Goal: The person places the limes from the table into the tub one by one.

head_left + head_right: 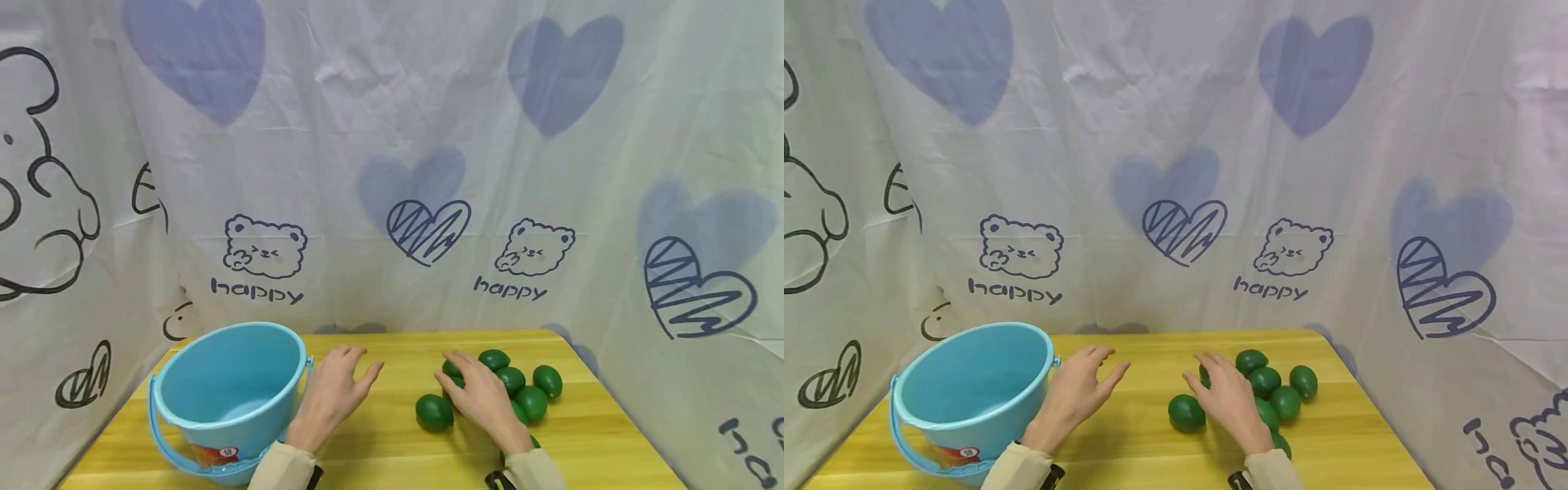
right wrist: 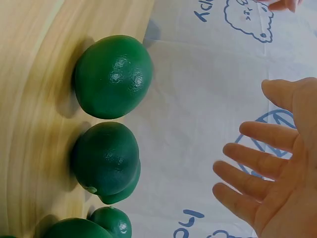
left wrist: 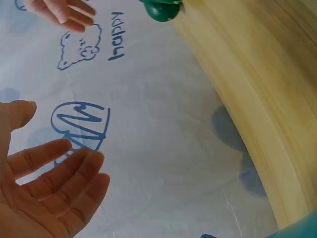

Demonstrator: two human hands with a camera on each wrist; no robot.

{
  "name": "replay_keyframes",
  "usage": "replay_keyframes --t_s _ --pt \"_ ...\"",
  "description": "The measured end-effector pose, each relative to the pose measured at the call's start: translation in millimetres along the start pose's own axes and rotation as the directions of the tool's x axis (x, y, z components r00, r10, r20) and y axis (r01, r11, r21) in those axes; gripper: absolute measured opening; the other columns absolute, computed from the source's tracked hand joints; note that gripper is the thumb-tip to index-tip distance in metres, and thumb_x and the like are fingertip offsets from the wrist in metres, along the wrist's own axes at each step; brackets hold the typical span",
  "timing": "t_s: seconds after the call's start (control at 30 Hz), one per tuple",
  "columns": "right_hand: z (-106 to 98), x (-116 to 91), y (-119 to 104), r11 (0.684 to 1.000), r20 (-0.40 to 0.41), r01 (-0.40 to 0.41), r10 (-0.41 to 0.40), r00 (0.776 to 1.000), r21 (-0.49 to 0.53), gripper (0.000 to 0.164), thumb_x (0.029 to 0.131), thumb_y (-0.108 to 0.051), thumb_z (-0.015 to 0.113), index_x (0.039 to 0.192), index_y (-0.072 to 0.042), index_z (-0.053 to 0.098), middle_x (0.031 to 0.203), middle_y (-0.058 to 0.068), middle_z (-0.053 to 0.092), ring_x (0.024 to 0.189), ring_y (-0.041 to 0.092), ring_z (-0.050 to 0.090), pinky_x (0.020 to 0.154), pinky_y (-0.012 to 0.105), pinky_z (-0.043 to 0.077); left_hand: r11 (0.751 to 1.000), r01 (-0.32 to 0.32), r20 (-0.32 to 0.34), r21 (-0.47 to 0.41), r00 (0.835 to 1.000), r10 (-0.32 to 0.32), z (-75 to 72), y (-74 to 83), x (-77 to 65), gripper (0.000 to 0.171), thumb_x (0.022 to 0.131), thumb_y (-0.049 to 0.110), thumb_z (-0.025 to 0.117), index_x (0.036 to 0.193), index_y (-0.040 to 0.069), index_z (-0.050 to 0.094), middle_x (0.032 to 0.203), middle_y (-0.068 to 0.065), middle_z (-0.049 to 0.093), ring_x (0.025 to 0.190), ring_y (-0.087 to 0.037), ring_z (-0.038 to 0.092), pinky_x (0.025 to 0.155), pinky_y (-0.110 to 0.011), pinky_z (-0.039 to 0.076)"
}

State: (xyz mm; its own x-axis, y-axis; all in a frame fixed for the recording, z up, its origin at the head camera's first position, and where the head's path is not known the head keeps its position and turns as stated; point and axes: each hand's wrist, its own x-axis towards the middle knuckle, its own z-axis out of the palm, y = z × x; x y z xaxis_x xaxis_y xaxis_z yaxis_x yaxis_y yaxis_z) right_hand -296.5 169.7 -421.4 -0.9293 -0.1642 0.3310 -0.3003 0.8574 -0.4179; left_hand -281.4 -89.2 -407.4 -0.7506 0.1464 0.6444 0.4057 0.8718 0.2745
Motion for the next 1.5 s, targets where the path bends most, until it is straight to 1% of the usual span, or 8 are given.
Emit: replay_keyframes --t_s 0.13,0.33,0.6,0.77,0.87,1.27,1.37,1.5 --pt "-2 -2 -1 1.000 -0.034 -0.009 0.010 0.999 0.028 0.046 0.095 -0.050 0.060 0.130 -0.021 0.064 0.133 0.004 0.062 0.123 0.029 0.059 0.100 0.050 0.048 0.998 -0.001 -0.014 -0.056 1.000 0.000 -5.3 1.9 -2.4 0.030 0.089 0.039 0.072 0.101 0.012 0.073 0.095 -0.005 0.073 0.080 -0.020 0.070 0.066 -0.033 0.057" --pt "-5 -4 1 0.997 -0.055 -0.022 0.025 0.998 0.069 0.042 0.094 -0.053 0.059 0.123 -0.025 0.067 0.128 0.000 0.066 0.119 0.025 0.061 0.098 0.049 0.049 0.988 0.023 -0.023 -0.152 0.999 -0.027 -14.6 3.3 -2.1 0.019 0.089 0.033 0.072 0.094 0.015 0.074 0.087 0.000 0.073 0.075 -0.013 0.068 0.065 -0.026 0.056" --pt "-11 -7 9 0.992 -0.037 -0.066 0.070 0.997 0.106 0.046 0.094 -0.055 0.058 0.122 -0.021 0.068 0.127 0.002 0.066 0.116 0.026 0.063 0.096 0.049 0.051 0.971 -0.027 -0.126 -0.237 0.992 -0.003 -33.1 -2.4 -10.6 0.003 0.090 0.017 0.072 0.093 0.018 0.074 0.085 0.007 0.071 0.071 -0.002 0.060 0.061 -0.019 0.051" --pt "-12 -12 19 0.990 -0.031 -0.093 0.096 0.995 0.103 0.046 0.093 -0.056 0.058 0.121 -0.021 0.069 0.124 0.002 0.067 0.115 0.027 0.063 0.095 0.049 0.051 0.956 -0.148 -0.272 -0.254 0.959 0.076 -47.3 -8.6 -19.6 0.011 0.084 0.008 0.077 0.091 0.016 0.074 0.083 0.007 0.070 0.069 -0.001 0.059 0.057 -0.017 0.049" --pt "-12 -16 27 0.990 -0.029 -0.110 0.113 0.993 0.087 0.048 0.093 -0.057 0.058 0.122 -0.020 0.068 0.125 0.003 0.067 0.115 0.028 0.063 0.095 0.049 0.051 0.944 -0.202 -0.325 -0.260 0.939 0.111 -58.6 -11.9 -24.3 0.010 0.083 0.007 0.077 0.088 0.015 0.073 0.081 0.007 0.070 0.070 -0.003 0.060 0.058 -0.018 0.048" --pt "-25 -25 58 0.987 -0.018 -0.152 0.153 0.988 0.058 0.046 0.092 -0.051 0.063 0.122 -0.017 0.068 0.122 0.007 0.068 0.110 0.030 0.065 0.091 0.052 0.052 0.960 -0.204 -0.357 -0.190 0.926 0.125 -93.8 -45.2 -45.0 0.001 0.085 0.013 0.076 0.085 0.014 0.075 0.081 0.009 0.069 0.073 -0.006 0.062 0.069 -0.012 0.048" --pt "-28 -29 66 0.985 -0.010 -0.165 0.166 0.986 0.057 0.042 0.092 -0.047 0.066 0.121 -0.016 0.069 0.120 0.007 0.069 0.108 0.029 0.066 0.089 0.051 0.053 0.962 -0.226 -0.390 -0.153 0.908 0.151 -99.0 -55.9 -52.9 0.002 0.085 0.015 0.076 0.084 0.014 0.075 0.081 0.008 0.069 0.074 -0.008 0.062 0.073 -0.012 0.048" --pt "-32 -32 73 0.983 0.001 -0.172 0.173 0.985 0.067 0.044 0.092 -0.047 0.066 0.121 -0.014 0.069 0.119 0.008 0.070 0.107 0.030 0.066 0.089 0.050 0.053 0.956 -0.275 -0.453 -0.104 0.869 0.200 -105.5 -71.9 -59.8 0.026 0.092 0.034 0.068 0.081 0.012 0.075 0.080 0.004 0.069 0.075 -0.012 0.061 0.076 -0.017 0.045"
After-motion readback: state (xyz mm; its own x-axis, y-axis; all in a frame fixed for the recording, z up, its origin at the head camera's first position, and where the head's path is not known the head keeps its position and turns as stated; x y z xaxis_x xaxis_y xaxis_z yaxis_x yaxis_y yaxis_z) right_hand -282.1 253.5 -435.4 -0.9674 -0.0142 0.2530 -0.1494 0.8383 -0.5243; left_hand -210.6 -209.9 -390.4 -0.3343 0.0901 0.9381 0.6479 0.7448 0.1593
